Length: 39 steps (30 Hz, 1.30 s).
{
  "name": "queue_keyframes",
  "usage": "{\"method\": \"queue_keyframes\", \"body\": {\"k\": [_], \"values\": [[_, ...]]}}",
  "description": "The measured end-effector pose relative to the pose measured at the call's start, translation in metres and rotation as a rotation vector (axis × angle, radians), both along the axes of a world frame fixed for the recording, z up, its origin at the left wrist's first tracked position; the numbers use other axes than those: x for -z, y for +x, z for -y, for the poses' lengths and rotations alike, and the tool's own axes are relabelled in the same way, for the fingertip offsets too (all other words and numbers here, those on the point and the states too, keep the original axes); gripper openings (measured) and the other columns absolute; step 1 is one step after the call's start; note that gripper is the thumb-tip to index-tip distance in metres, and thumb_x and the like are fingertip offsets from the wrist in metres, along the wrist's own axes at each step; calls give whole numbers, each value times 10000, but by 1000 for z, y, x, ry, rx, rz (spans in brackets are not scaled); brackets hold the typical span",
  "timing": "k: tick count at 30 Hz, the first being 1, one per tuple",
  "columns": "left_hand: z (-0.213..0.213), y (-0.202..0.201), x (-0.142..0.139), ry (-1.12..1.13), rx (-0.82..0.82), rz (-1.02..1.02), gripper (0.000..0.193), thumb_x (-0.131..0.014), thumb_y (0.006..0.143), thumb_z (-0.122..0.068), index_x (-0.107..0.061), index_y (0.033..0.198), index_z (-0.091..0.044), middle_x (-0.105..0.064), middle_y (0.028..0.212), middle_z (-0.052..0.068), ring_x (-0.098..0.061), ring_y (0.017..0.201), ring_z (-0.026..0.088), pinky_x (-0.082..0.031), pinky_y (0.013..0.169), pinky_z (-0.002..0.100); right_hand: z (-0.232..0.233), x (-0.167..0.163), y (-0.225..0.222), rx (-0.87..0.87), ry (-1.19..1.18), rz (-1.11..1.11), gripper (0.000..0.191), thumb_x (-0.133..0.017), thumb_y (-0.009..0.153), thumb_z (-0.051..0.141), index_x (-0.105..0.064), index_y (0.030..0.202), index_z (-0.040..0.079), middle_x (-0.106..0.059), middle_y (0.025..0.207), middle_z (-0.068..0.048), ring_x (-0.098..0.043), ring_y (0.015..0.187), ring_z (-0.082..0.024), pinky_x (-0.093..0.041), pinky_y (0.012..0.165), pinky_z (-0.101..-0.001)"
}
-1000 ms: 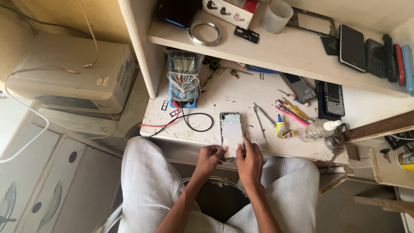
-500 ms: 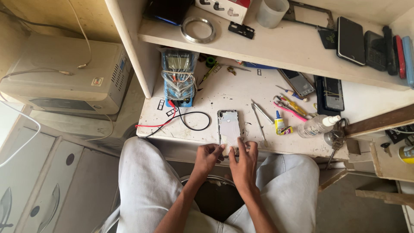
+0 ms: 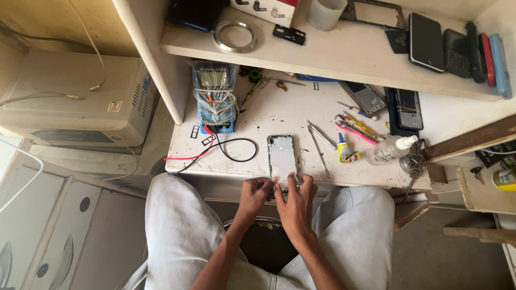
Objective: The person works on a disassembled smartphone at a cluttered repair bench, pressing components into the phone body and manipulating its internal parts. They then fit the back cover onto the phone, press along its edges, and hold up the reassembled phone.
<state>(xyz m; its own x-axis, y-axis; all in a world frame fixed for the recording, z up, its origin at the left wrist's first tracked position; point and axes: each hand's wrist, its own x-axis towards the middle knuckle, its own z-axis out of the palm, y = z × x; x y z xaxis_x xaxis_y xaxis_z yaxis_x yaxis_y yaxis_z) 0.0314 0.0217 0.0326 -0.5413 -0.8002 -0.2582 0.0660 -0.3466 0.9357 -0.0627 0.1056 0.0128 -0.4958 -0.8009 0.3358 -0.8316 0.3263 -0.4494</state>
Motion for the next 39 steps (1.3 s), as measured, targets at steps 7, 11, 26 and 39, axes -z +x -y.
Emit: {"method": "queue_keyframes", "body": {"k": [7,11,26,39], "values": [[-1,-2,3,64,23,-178,363,-647,1001,-240,-723,770,30,-664,656,-4,-567,592,59,-472,572,254,-2,-2,3,29,-5,-101,499,-786,809,249,-666,1211,-20,-503,1181,-272,-482,1064,-439,-424,915,-550],[0,-1,1,65,29,-109,384,-661,989,-258,-725,736,23,-624,603,-16,-507,544,50,-410,522,254,-2,-8,5,47,3,-111,420,-781,817,263,-684,1141,13,-524,1156,-251,-488,1053,-438,-425,907,-544],[2,-4,-2,24,18,61,477,-746,944,-332,-584,588,-58,-443,493,-59,-369,446,46,-306,431,280,80,-47,-44,-77,15,-2,580,-773,868,374,-623,1379,144,-556,1186,-195,-537,1074,-406,-488,869,-527],[4,-4,-3,39,40,23,423,-723,953,-316,-644,655,-27,-483,521,-41,-415,460,54,-346,457,273,99,-56,-37,-46,279,-72,803,-788,783,508,-581,1380,13,-480,1224,-217,-493,1027,-426,-491,803,-531]]}}
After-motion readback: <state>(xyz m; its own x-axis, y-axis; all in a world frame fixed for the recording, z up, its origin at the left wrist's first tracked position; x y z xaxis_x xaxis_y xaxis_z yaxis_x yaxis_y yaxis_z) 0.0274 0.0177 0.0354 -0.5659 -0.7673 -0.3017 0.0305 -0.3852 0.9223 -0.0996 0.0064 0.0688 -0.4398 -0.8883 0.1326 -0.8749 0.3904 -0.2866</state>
